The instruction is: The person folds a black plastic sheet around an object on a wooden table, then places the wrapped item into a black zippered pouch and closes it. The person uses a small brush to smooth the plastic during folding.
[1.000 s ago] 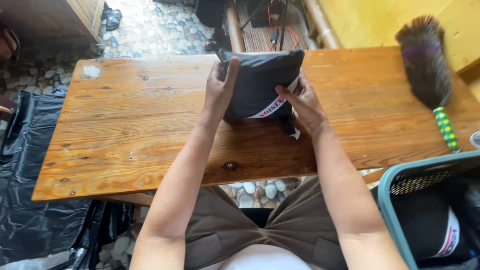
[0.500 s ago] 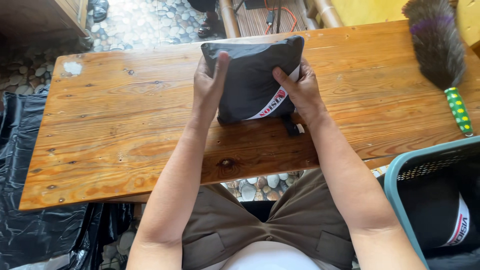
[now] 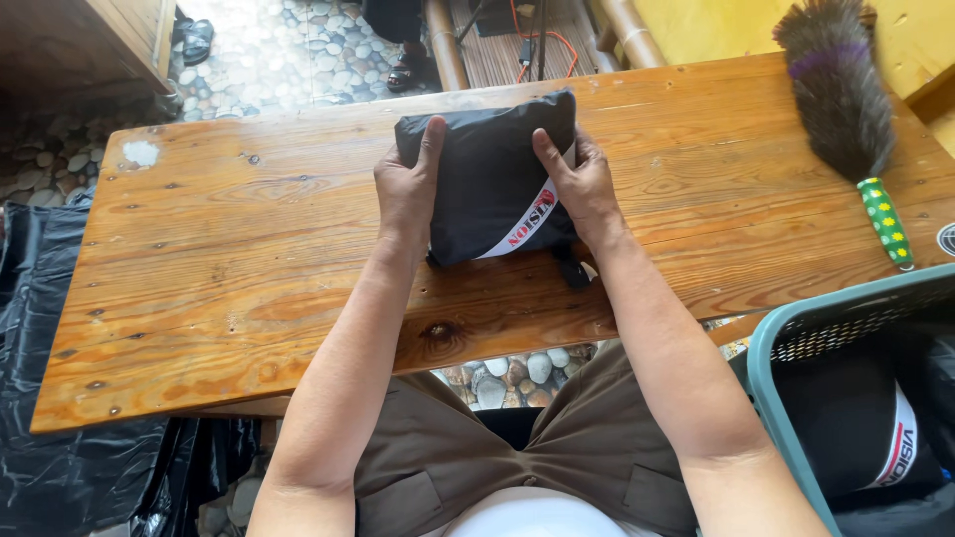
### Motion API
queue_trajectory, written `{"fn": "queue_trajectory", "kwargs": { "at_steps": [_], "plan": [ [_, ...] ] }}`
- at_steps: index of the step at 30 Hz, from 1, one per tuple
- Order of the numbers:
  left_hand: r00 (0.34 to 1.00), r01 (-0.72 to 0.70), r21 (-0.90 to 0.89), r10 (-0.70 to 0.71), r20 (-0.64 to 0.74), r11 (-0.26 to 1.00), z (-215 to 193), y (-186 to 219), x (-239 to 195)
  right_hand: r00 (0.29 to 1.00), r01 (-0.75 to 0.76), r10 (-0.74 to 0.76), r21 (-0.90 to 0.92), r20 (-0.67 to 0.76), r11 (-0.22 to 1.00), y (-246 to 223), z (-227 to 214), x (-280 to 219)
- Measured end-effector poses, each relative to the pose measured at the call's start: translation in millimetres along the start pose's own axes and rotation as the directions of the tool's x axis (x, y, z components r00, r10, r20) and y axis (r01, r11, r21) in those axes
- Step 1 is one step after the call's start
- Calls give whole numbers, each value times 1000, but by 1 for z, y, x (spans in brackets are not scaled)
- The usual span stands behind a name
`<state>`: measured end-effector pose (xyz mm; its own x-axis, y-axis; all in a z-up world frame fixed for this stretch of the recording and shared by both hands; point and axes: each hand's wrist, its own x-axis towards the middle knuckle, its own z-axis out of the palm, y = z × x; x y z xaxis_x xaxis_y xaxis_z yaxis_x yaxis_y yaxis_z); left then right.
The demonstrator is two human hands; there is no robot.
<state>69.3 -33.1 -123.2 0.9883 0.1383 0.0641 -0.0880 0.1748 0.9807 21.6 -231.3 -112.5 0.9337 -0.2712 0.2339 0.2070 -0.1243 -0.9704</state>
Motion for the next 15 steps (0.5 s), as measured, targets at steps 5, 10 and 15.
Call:
{"fn": "queue_trajectory", "kwargs": {
  "at_steps": [5, 10, 15],
  "plan": [
    [1000, -23, 9, 23, 6, 1000, 5, 8, -7, 998, -51, 54, 99, -26, 994, 4, -10, 7],
    [1000, 17, -6, -17, -12, 1000, 10, 0, -9, 995, -3, -1, -42, -97, 999, 6, 1, 6],
    [999, 38, -7, -38, -27, 999, 11, -17, 5, 973, 74, -80, -39, -216, 997, 35, 3, 23]
  ]
}}
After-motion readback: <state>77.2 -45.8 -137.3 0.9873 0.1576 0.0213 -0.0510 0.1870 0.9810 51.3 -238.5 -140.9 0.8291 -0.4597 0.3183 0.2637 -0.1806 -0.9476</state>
